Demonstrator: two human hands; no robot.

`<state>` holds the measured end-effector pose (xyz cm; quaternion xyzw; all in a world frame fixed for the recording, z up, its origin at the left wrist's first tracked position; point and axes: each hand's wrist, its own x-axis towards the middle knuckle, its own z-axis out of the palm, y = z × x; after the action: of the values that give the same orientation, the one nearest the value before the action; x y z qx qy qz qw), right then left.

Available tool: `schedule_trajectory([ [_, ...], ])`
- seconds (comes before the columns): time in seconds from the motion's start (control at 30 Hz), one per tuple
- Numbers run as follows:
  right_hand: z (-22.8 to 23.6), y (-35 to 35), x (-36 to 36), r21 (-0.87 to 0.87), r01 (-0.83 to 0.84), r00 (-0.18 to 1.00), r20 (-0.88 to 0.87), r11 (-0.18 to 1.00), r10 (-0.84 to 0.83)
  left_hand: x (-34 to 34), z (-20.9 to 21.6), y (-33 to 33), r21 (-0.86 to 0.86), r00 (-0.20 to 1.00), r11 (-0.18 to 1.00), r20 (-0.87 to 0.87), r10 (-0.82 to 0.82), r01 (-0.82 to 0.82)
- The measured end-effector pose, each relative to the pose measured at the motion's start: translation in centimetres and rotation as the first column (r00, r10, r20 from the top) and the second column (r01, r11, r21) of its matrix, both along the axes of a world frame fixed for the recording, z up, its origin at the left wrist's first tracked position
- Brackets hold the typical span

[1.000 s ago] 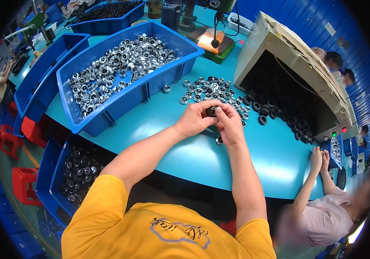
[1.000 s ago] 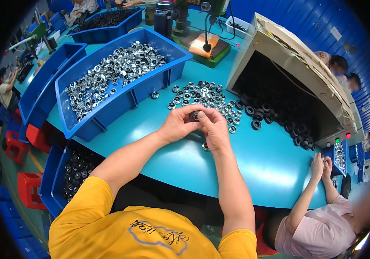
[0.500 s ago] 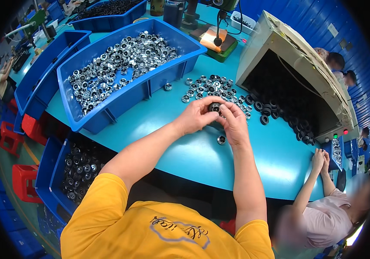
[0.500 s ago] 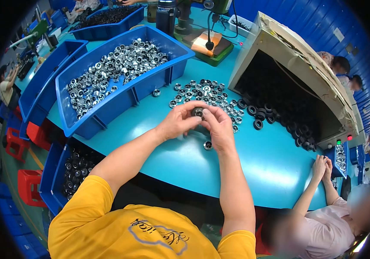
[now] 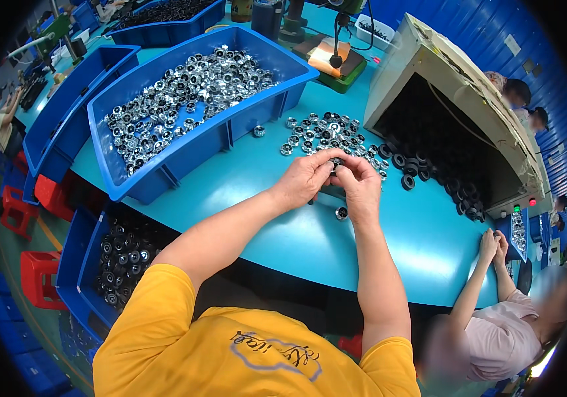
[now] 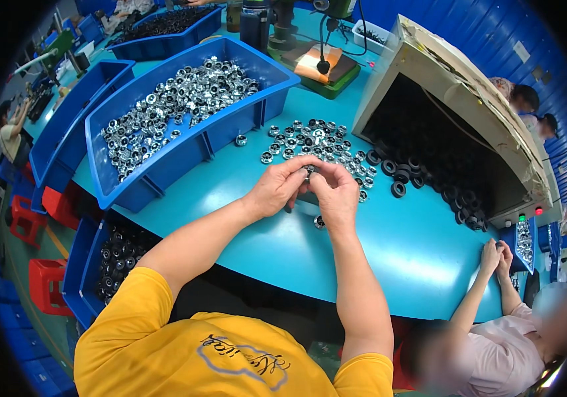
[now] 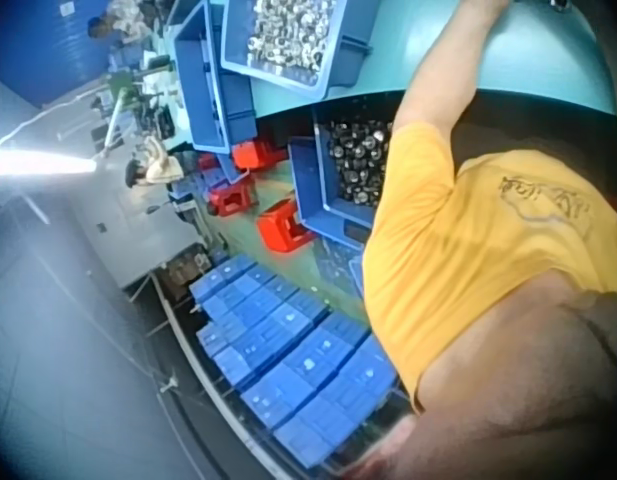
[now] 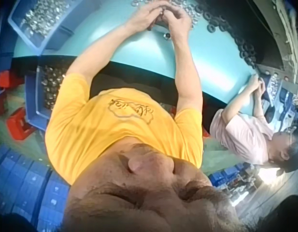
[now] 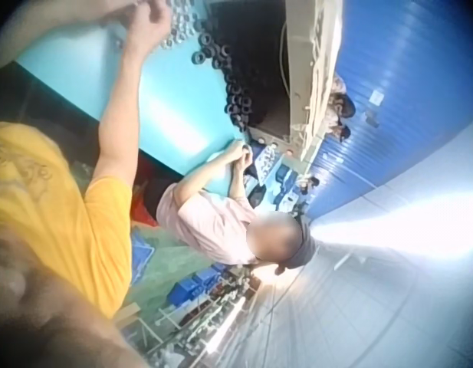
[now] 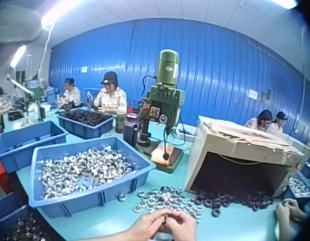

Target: The recorder is manually assembling small toy wheels by fitting rubber tires onto metal rims.

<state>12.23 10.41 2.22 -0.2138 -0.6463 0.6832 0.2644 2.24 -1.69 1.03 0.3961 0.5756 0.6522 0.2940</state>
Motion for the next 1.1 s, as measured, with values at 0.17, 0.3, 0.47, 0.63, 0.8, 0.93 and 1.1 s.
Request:
schedule_trajectory([
  [0.17,-0.3,-0.3,0.1,0.062,-0.006,1.000,0.019,0.998,0.005,0.5,-0.6,0.1,0.137,0.963,0.980,-0.209,0.169,-0.142],
  [0.3,-1.2,-0.1,-0.2,0.035,-0.015,1.000,-0.027,0.999,0.016,0.0,-2.7,1.2,0.344,0.798,0.915,-0.480,0.364,-0.211],
  [0.47,0.1,0.3,0.2,-0.077,-0.071,0.996,-0.052,0.995,0.067,0.0,0.9,-0.5,-0.044,0.991,0.999,-0.133,0.004,-0.009],
  [0.63,-0.5,0.7,0.1,-0.103,-0.004,1.000,-0.013,0.995,0.002,0.0,1.0,-0.7,-0.038,0.982,0.999,-0.188,-0.016,0.009],
  [0.8,-0.7,0.3,0.1,0.001,0.028,0.999,0.026,1.000,-0.028,0.0,-0.6,-0.1,0.113,0.889,0.991,-0.443,0.114,-0.071],
  [0.93,-1.2,0.3,-0.1,0.019,0.035,0.999,0.011,0.999,-0.035,0.5,-0.8,-0.2,0.220,0.744,0.961,-0.611,0.270,-0.168],
  [1.1,-0.7,0.7,-0.1,-0.149,-0.052,0.999,-0.003,0.987,0.053,0.3,-1.6,0.0,0.132,0.802,0.980,-0.564,0.196,-0.147],
])
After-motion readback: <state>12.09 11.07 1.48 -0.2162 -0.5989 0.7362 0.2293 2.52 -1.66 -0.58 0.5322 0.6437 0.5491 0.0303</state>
